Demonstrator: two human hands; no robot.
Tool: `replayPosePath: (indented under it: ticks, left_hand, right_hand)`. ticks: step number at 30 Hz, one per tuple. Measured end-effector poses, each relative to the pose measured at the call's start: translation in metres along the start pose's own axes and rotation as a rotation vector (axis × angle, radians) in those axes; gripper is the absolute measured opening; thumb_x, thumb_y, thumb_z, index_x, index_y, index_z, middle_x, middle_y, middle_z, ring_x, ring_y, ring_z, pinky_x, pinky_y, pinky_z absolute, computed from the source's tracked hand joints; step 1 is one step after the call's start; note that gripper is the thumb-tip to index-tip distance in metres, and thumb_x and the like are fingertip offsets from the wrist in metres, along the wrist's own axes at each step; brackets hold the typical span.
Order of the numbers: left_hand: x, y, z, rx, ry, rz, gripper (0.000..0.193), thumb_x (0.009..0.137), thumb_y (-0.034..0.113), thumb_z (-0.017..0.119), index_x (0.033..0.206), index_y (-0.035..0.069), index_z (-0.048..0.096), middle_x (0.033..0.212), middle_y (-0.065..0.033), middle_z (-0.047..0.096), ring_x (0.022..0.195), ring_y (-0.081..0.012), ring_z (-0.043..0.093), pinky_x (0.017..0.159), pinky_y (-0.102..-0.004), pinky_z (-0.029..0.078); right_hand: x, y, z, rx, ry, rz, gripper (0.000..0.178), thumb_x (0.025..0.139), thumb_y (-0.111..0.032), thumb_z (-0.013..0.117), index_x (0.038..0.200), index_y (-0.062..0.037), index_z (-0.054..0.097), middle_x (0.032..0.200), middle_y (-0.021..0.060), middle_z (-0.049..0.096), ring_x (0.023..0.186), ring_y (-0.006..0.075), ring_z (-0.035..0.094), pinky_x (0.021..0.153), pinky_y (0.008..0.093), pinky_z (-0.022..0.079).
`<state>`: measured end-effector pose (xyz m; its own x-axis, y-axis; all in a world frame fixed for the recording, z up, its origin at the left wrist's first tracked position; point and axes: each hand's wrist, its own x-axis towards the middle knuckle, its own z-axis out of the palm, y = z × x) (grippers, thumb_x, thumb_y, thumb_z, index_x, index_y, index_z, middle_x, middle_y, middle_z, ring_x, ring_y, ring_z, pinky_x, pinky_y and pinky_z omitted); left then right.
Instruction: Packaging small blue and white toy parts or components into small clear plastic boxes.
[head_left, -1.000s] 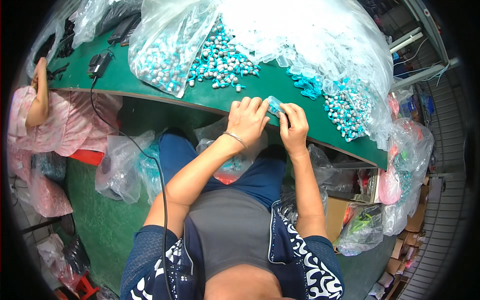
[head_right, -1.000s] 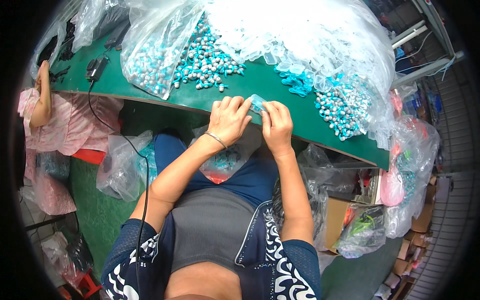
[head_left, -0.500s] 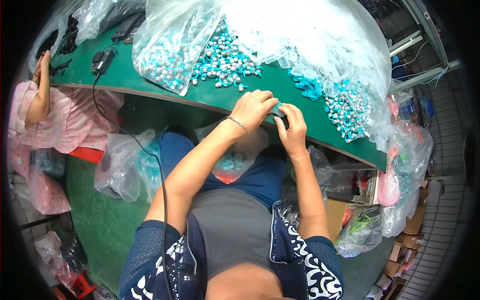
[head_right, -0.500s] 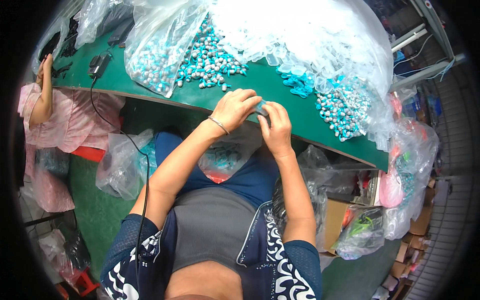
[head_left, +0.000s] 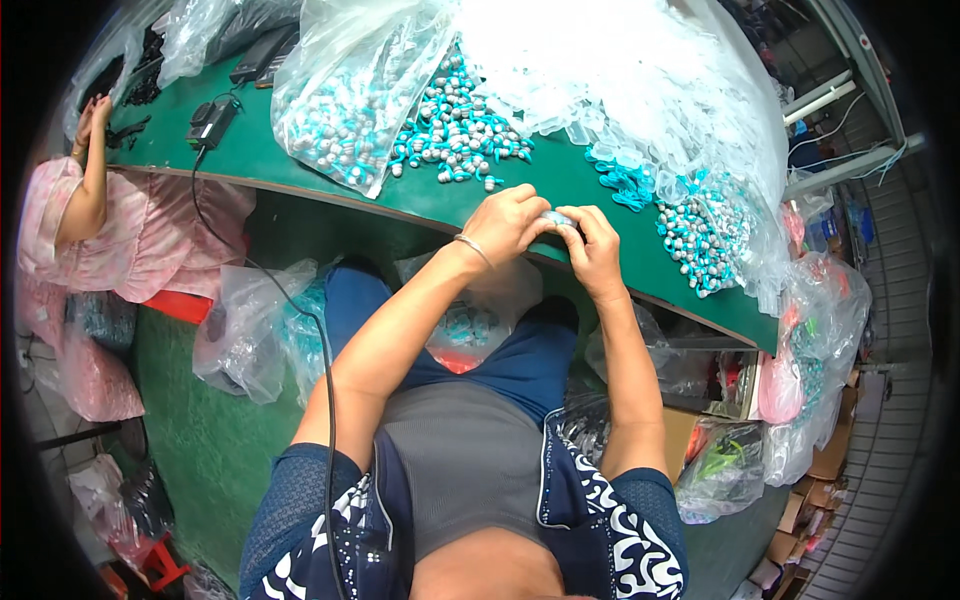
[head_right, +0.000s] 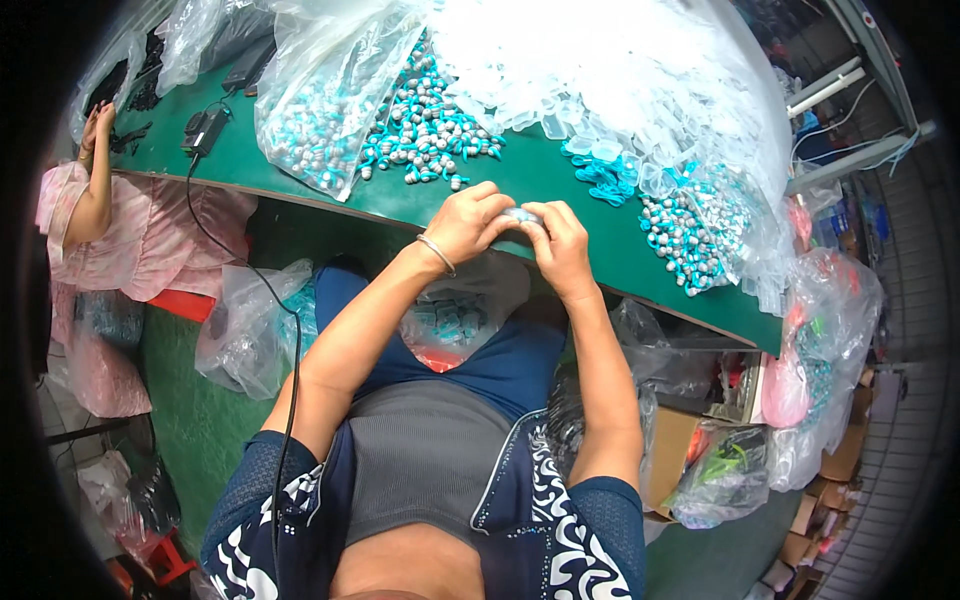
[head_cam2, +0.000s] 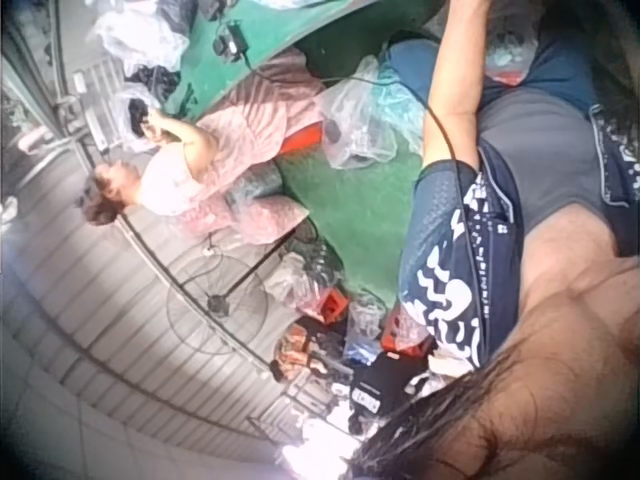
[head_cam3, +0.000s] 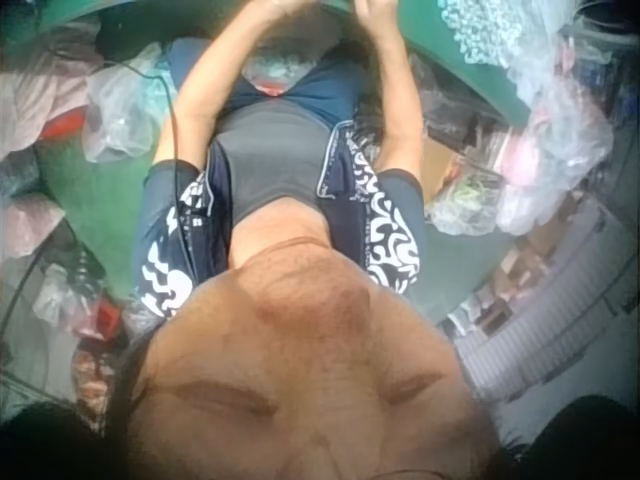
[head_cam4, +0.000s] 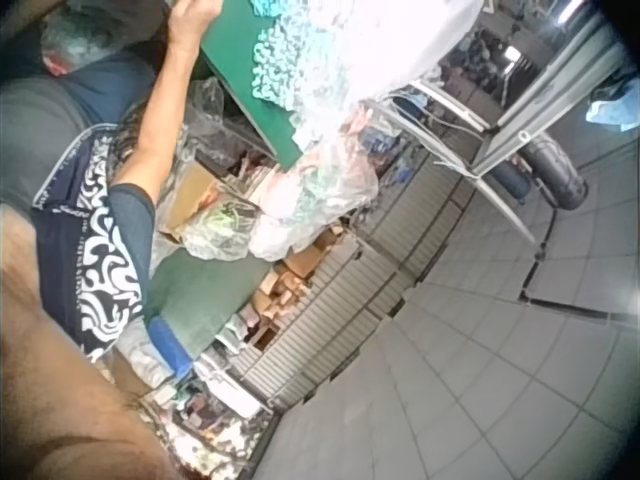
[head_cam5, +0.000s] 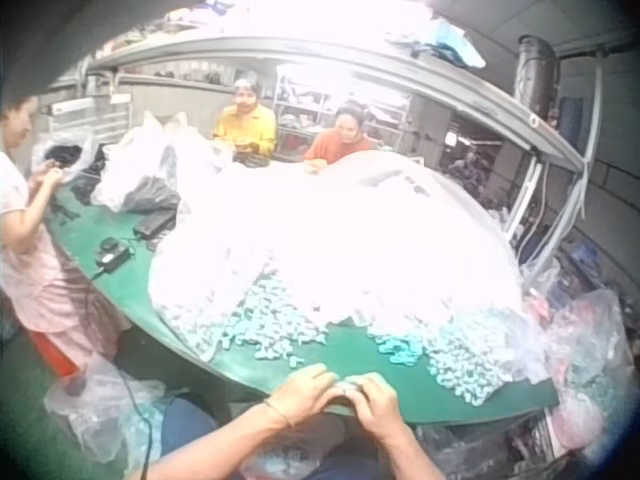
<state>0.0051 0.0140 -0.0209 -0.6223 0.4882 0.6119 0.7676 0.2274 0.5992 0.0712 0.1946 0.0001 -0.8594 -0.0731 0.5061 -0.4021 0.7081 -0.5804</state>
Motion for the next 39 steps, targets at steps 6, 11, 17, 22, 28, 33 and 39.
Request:
replayPosePath:
  ticks: [6, 11, 17, 22, 28, 33, 39]
  left_hand:
    - [-0.006, 0.008, -0.004, -0.021, 0.06, -0.086, 0.019, 0.084, 0.02, 0.072, 0.095, 0.005, 0.067, 0.083, -0.0116, 0.058, 0.074, -0.031, 0.062, 0.065, -0.0407, 0.05]
    - [-0.027, 0.038, -0.008, -0.005, 0.17, 0.051, 0.022, 0.081, 0.021, 0.074, 0.091, 0.005, 0.064, 0.089, -0.0111, 0.056, 0.078, -0.0309, 0.06, 0.068, -0.0411, 0.05]
    - [-0.1, 0.016, 0.012, 0.076, -0.197, 0.06, 0.025, 0.078, 0.022, 0.074, 0.093, 0.007, 0.063, 0.096, -0.0093, 0.06, 0.086, -0.0294, 0.063, 0.074, -0.0397, 0.052]
    - [-0.156, -0.021, 0.06, 0.27, -0.546, -0.133, 0.022, 0.081, 0.027, 0.072, 0.092, 0.008, 0.067, 0.097, -0.0101, 0.061, 0.09, -0.0295, 0.065, 0.075, -0.0413, 0.053]
    - [-0.205, -0.05, 0.106, 0.423, -0.878, -0.238, 0.021, 0.079, 0.02, 0.069, 0.098, 0.01, 0.072, 0.107, -0.012, 0.065, 0.099, -0.0298, 0.067, 0.083, -0.0397, 0.055]
    - [-0.227, -0.061, 0.1, 0.521, -0.916, -0.286, 0.023, 0.077, 0.013, 0.068, 0.099, 0.009, 0.071, 0.105, -0.0112, 0.065, 0.096, -0.029, 0.068, 0.081, -0.0399, 0.056]
    - [-0.178, -0.059, 0.05, 0.181, -0.456, -0.315, 0.017, 0.083, 0.018, 0.067, 0.098, 0.008, 0.07, 0.095, -0.0129, 0.067, 0.09, -0.0319, 0.067, 0.078, -0.0423, 0.055]
  right_hand:
    - [0.028, 0.016, -0.011, 0.366, -0.25, 0.166, 0.015, 0.087, -0.007, 0.068, 0.101, -0.0007, 0.07, 0.091, 0.0095, 0.067, 0.08, 0.0183, 0.065, 0.072, 0.0298, 0.052]
    - [0.1, 0.016, 0.037, -0.166, 0.074, -0.223, 0.028, 0.084, -0.015, 0.071, 0.11, -0.0042, 0.067, 0.104, 0.0145, 0.067, 0.097, 0.0337, 0.064, 0.085, 0.0402, 0.051]
    - [0.125, 0.028, 0.07, -0.389, -0.031, -0.199, 0.031, 0.084, -0.011, 0.068, 0.114, -0.005, 0.064, 0.105, 0.0148, 0.066, 0.098, 0.0341, 0.062, 0.086, 0.0437, 0.051]
    - [0.088, 0.015, 0.046, -0.409, 0.058, -0.305, 0.03, 0.081, -0.004, 0.066, 0.11, -0.0037, 0.064, 0.102, 0.0135, 0.066, 0.095, 0.0327, 0.063, 0.082, 0.0425, 0.052]
    - [0.05, 0.004, 0.033, -0.385, 0.106, -0.317, 0.028, 0.08, 0.002, 0.066, 0.108, -0.0023, 0.066, 0.103, 0.0152, 0.068, 0.096, 0.0338, 0.064, 0.085, 0.042, 0.052]
    - [0.039, 0.022, 0.031, -0.28, 0.284, -0.231, 0.018, 0.08, -0.001, 0.067, 0.097, -0.0044, 0.069, 0.094, 0.0145, 0.068, 0.091, 0.033, 0.065, 0.082, 0.0411, 0.052]
    - [0.031, 0.038, 0.013, -0.142, 0.501, 0.088, 0.013, 0.084, -0.011, 0.068, 0.095, -0.0065, 0.073, 0.082, 0.0087, 0.069, 0.07, 0.0209, 0.065, 0.066, 0.0338, 0.053]
